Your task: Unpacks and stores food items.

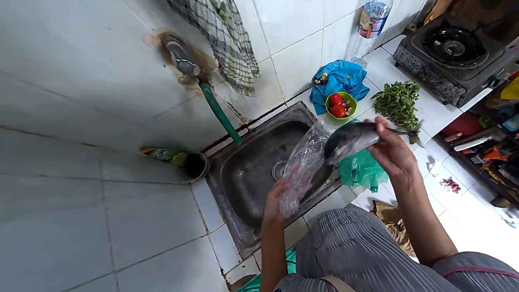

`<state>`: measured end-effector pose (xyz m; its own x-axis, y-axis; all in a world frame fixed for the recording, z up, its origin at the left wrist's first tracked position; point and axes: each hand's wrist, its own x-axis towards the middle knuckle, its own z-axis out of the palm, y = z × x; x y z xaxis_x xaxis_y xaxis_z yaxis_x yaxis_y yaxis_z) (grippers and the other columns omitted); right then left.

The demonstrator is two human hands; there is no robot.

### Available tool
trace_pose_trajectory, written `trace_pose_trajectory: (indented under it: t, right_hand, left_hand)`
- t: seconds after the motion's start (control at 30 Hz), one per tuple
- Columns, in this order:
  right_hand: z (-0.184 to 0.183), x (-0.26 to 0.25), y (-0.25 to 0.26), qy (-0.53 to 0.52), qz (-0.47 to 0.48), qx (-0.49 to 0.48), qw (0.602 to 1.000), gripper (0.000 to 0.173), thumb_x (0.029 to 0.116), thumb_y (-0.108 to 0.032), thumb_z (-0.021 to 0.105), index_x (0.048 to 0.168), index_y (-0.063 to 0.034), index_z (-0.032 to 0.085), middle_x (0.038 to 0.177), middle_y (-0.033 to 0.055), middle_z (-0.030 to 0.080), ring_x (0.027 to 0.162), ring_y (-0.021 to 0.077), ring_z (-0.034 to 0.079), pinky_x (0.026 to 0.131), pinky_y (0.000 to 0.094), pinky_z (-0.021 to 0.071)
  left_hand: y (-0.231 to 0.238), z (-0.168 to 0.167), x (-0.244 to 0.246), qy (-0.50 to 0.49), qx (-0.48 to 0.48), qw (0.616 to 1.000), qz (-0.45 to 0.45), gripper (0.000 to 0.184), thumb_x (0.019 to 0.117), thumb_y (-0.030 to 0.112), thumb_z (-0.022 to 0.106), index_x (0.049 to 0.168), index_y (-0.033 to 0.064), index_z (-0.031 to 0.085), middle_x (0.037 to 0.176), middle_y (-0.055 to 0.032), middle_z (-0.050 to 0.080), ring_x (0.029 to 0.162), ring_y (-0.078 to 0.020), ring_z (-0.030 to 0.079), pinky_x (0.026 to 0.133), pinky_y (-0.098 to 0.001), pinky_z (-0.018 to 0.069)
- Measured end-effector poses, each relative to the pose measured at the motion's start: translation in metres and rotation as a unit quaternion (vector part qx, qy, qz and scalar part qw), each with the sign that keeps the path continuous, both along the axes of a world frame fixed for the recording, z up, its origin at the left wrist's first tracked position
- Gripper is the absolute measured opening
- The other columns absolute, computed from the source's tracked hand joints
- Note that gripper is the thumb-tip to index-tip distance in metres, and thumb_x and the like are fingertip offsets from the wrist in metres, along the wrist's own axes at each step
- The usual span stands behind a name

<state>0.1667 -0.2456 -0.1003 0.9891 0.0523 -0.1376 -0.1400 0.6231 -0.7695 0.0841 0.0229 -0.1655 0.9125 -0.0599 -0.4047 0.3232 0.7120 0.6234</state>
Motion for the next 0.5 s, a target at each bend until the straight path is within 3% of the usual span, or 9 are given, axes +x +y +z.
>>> trace_pose_trajectory:
  t: [0.07,0.13,0.17,0.2,0.23,0.3,0.37,0.43,0.5]
  right_hand:
    - [-0.003,0.002,0.018,0.027,0.071,-0.034,0.997,0.022,0.0979,-0.006,0.059,0.117,-0.0148,0.061,0.11,0.0033,0.075,0.084,0.012,0.074,0.072,0.0264,0.063]
    - [-0.008,0.005,0.034,0.059,0.133,-0.089,0.985,0.034,0.0964,0.001,0.057,0.128,-0.0103,0.055,0.108,0.0056,0.074,0.082,0.0131,0.073,0.07,0.027,0.0623]
    - [-0.011,0.006,0.041,0.075,0.157,-0.118,0.978,0.042,0.0959,0.004,0.057,0.135,-0.009,0.051,0.107,0.0067,0.074,0.082,0.0133,0.073,0.071,0.027,0.0615]
    - [-0.013,0.008,0.047,0.089,0.175,-0.138,0.971,0.051,0.0954,0.007,0.059,0.142,-0.0088,0.046,0.106,0.0079,0.074,0.082,0.0135,0.072,0.071,0.0268,0.0605]
    - [-0.017,0.009,0.051,0.1,0.19,-0.152,0.965,0.061,0.0943,0.009,0.061,0.148,-0.0097,0.04,0.106,0.0086,0.074,0.082,0.0135,0.072,0.071,0.0264,0.0598]
    - [-0.023,0.011,0.054,0.114,0.224,-0.157,0.955,0.072,0.0944,0.01,0.061,0.156,-0.0118,0.029,0.105,0.009,0.074,0.084,0.0137,0.072,0.072,0.0262,0.0598]
    - [-0.029,0.012,0.049,0.111,0.255,-0.149,0.949,0.065,0.096,0.009,0.058,0.154,-0.0083,0.034,0.105,0.0086,0.074,0.084,0.0127,0.072,0.072,0.0249,0.0593]
    - [-0.038,0.011,0.041,0.097,0.277,-0.135,0.946,0.046,0.0966,0.008,0.056,0.141,-0.0025,0.051,0.104,0.007,0.075,0.084,0.0111,0.073,0.07,0.0229,0.0594]
    - [-0.044,0.008,0.032,0.094,0.285,-0.117,0.947,0.037,0.0972,0.006,0.054,0.133,-0.0006,0.056,0.103,0.0062,0.075,0.084,0.0105,0.073,0.071,0.0218,0.0599]
  left_hand:
    - [-0.003,-0.004,0.0,-0.004,-0.035,0.999,0.006,0.041,0.0953,0.01,0.031,0.131,0.002,0.049,0.117,-0.0139,0.069,0.107,-0.0278,0.07,0.092,-0.0504,0.0588]
    - [-0.003,-0.003,0.0,-0.001,-0.052,0.998,0.018,0.036,0.0925,0.017,0.035,0.115,0.0039,0.06,0.105,-0.0135,0.073,0.1,-0.028,0.072,0.088,-0.0517,0.0602]
    - [-0.006,0.003,-0.001,0.013,-0.046,0.998,0.03,0.037,0.0958,0.02,0.03,0.108,0.0053,0.062,0.1,-0.0126,0.074,0.096,-0.0277,0.073,0.084,-0.0515,0.0613]
    - [-0.007,0.01,-0.002,0.025,-0.044,0.998,0.033,0.043,0.1002,0.025,0.025,0.108,0.0055,0.062,0.1,-0.0134,0.074,0.096,-0.0288,0.074,0.082,-0.0518,0.0619]
    - [-0.006,0.012,-0.002,0.023,-0.062,0.998,0.019,0.052,0.1035,0.032,0.02,0.119,0.0026,0.059,0.108,-0.018,0.072,0.103,-0.034,0.071,0.084,-0.0562,0.06]
    - [-0.003,0.01,-0.004,0.014,-0.033,0.999,-0.004,0.066,0.1062,0.046,0.011,0.132,0.0035,0.055,0.116,-0.0145,0.071,0.108,-0.0288,0.07,0.088,-0.0517,0.0599]
    - [-0.002,0.015,-0.007,0.009,-0.012,1.0,-0.016,0.076,0.1059,0.052,0.005,0.14,0.0027,0.05,0.122,-0.0098,0.07,0.112,-0.0212,0.069,0.092,-0.0437,0.0588]
    - [-0.006,0.029,-0.009,0.018,0.025,0.999,-0.021,0.076,0.1071,0.051,0.002,0.132,0.0032,0.055,0.114,-0.0015,0.074,0.106,-0.0094,0.07,0.089,-0.0292,0.0594]
    - [-0.006,0.032,-0.008,0.006,0.042,0.997,-0.064,0.076,0.1061,0.05,0.003,0.133,0.0027,0.056,0.116,-0.0008,0.075,0.107,-0.008,0.07,0.091,-0.0274,0.0583]
